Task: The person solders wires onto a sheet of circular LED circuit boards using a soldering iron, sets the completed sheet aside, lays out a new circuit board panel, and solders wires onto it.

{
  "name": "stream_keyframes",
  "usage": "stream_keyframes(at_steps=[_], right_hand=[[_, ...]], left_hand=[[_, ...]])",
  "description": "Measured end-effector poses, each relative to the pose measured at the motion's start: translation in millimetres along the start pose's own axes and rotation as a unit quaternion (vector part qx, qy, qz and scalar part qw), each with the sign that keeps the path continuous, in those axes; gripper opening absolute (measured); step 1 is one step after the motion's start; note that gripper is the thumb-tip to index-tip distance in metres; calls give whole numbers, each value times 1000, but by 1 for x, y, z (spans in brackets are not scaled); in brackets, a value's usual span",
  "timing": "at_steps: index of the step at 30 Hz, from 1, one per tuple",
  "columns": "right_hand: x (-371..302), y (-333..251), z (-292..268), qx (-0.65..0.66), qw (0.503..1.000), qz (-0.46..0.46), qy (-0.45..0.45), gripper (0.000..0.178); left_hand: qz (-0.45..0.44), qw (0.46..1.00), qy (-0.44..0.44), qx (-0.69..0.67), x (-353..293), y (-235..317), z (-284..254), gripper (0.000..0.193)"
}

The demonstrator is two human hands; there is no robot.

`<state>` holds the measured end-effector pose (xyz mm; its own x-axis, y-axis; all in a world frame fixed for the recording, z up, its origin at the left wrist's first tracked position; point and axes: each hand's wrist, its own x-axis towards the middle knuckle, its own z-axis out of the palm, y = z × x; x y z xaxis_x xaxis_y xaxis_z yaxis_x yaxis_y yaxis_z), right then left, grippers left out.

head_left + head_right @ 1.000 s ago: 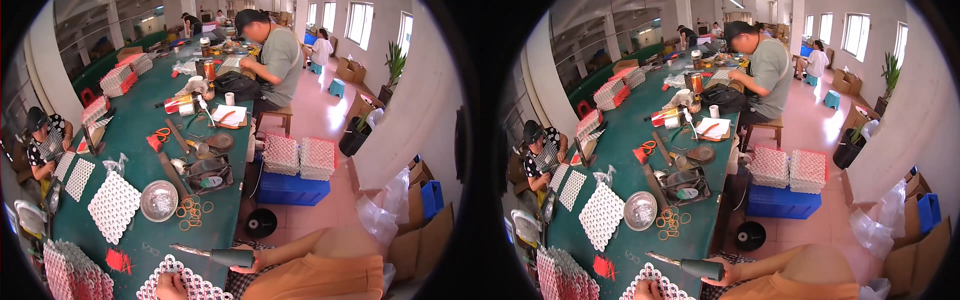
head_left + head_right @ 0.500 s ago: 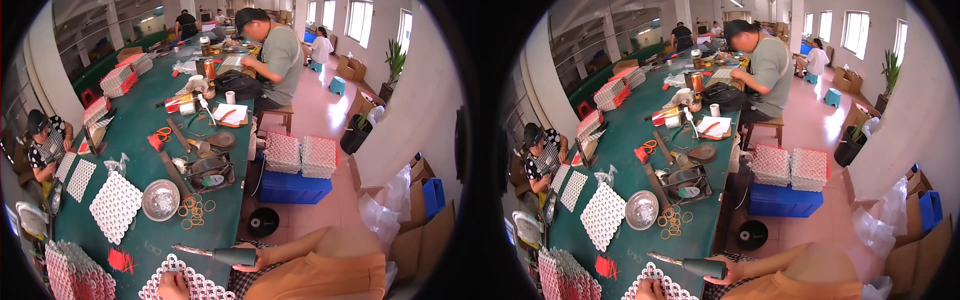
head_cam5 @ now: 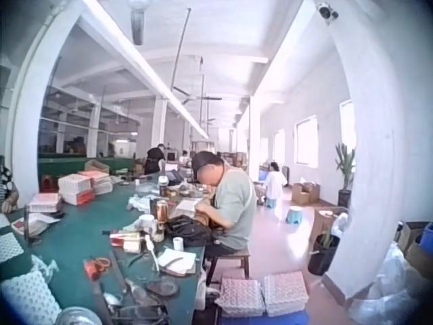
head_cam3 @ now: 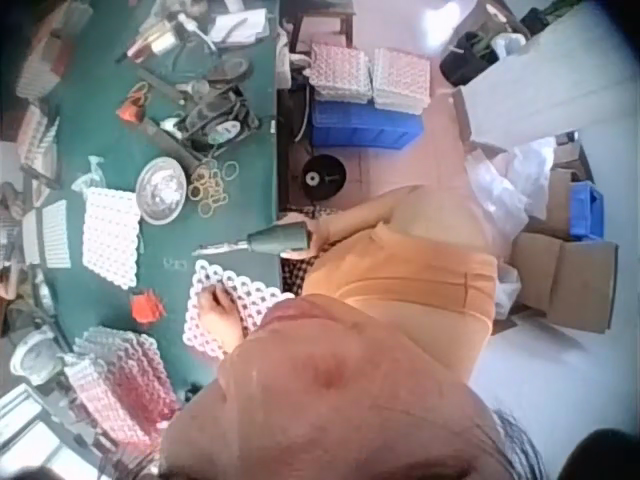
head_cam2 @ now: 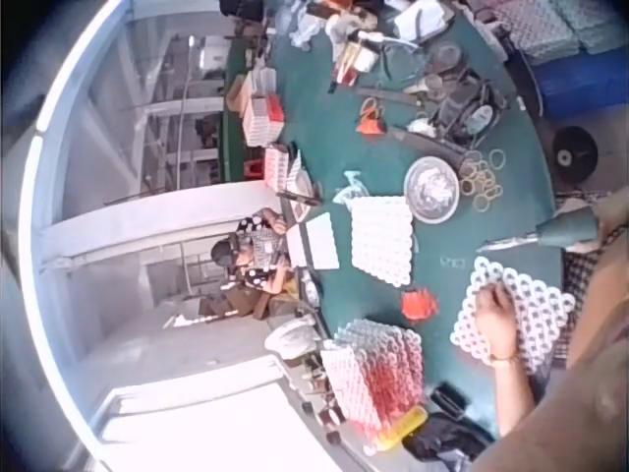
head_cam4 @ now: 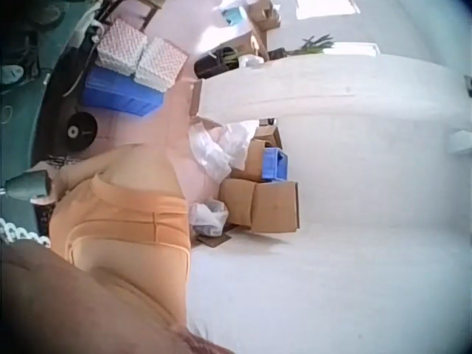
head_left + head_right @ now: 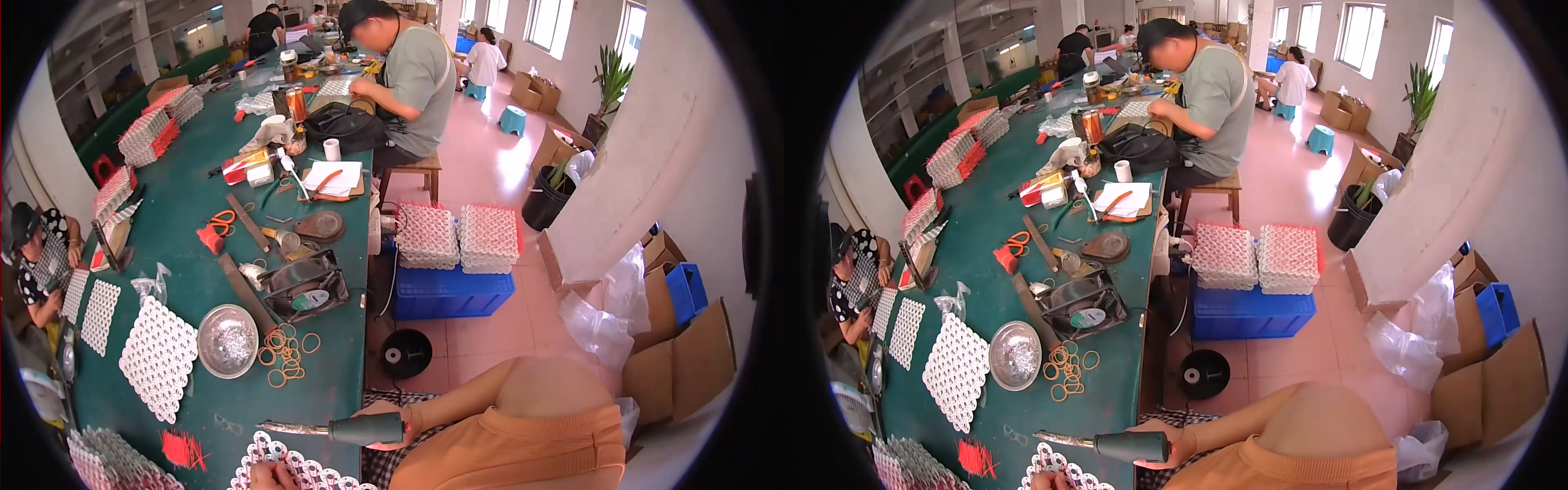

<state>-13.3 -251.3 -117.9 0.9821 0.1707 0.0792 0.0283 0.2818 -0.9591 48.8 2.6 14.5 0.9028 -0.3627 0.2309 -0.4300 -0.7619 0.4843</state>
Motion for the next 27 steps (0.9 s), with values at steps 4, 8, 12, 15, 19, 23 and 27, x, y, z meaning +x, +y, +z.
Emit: stream_keyframes(at_steps=[4,8,12,15,19,23,27], right_hand=[[1,-11,-1,-168,982,-52,-62,26],[1,-20,1,-177,975,-113,-69,25],[-2,-42,2,129,984,114,-41,29],[3,-59,5,23,999,7,-41,30],[0,-57,0,-259,941,-213,-40,28],[-2,-50,2,-67,996,-23,-49,26],[-6,-36,-3,-52,996,13,-67,27]], left_hand=[[-11,1000,13,-3,0,5,-3,9],[-9,1000,-7,-16,0,1,-4,10],[10,1000,-5,-11,1,4,-6,10],[7,1000,3,-2,-1,0,-5,10],[1,1000,-6,3,-1,7,-7,10],[6,1000,4,-14,-1,4,-3,10],[-6,998,61,-25,-4,-13,7,13]])
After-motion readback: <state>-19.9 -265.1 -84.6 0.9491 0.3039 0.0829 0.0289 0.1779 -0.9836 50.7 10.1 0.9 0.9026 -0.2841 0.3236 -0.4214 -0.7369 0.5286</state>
